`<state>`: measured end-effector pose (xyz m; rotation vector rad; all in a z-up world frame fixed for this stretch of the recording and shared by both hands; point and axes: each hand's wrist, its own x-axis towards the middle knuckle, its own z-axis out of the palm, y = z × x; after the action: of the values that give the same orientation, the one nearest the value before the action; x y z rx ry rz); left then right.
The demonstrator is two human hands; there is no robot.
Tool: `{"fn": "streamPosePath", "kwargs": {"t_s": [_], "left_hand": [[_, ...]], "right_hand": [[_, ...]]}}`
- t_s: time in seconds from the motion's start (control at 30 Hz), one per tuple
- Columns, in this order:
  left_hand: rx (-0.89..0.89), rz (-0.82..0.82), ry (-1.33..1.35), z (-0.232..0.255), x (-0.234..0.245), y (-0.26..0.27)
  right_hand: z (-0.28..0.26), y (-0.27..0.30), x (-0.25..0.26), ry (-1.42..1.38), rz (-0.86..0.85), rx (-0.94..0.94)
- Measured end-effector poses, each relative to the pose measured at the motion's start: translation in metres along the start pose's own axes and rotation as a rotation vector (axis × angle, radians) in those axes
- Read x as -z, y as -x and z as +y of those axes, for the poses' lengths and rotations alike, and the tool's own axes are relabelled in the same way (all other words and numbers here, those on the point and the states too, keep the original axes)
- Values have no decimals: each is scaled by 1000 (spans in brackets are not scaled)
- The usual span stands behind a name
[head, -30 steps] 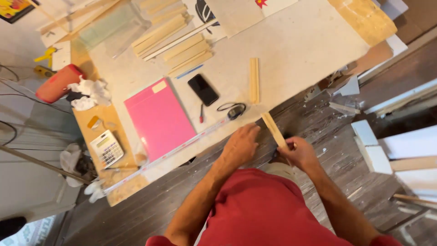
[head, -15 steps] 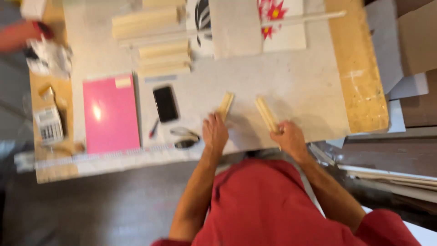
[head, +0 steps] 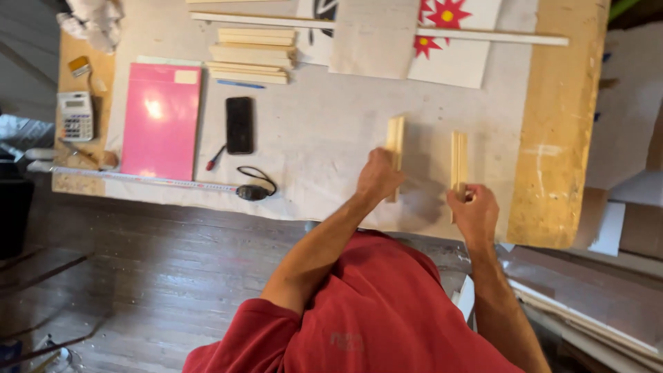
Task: Processing wooden strips using a planer machine and measuring them with a tape measure at a workbench.
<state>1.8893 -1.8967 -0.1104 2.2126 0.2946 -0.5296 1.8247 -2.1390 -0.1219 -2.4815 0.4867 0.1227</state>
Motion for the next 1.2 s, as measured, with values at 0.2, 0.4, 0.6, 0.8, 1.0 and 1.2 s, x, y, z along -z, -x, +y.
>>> {"fn": "streamPosePath", "kwargs": {"t_s": [0.2,0.4,0.6,0.8,1.0,1.2], "left_hand": [[-92,-104,89,96,-53,-20],[-125,-95,0,99,-113,-39],[-180,-185,-57,104,-94,-33],[-215,-308,52,50,-49,-18],[-90,-357,-43,-41,-8,18],[25,-360,-32,-69,38,55]], "right_hand": [[4,-32,43,-1,186,22],[32,-65,23,32,234,13],[18,-56,21,7,88,-124],[48,-43,18,4,126,-108],[102,-20,1,49,340,164],[67,-38,10,120,281,142]]}}
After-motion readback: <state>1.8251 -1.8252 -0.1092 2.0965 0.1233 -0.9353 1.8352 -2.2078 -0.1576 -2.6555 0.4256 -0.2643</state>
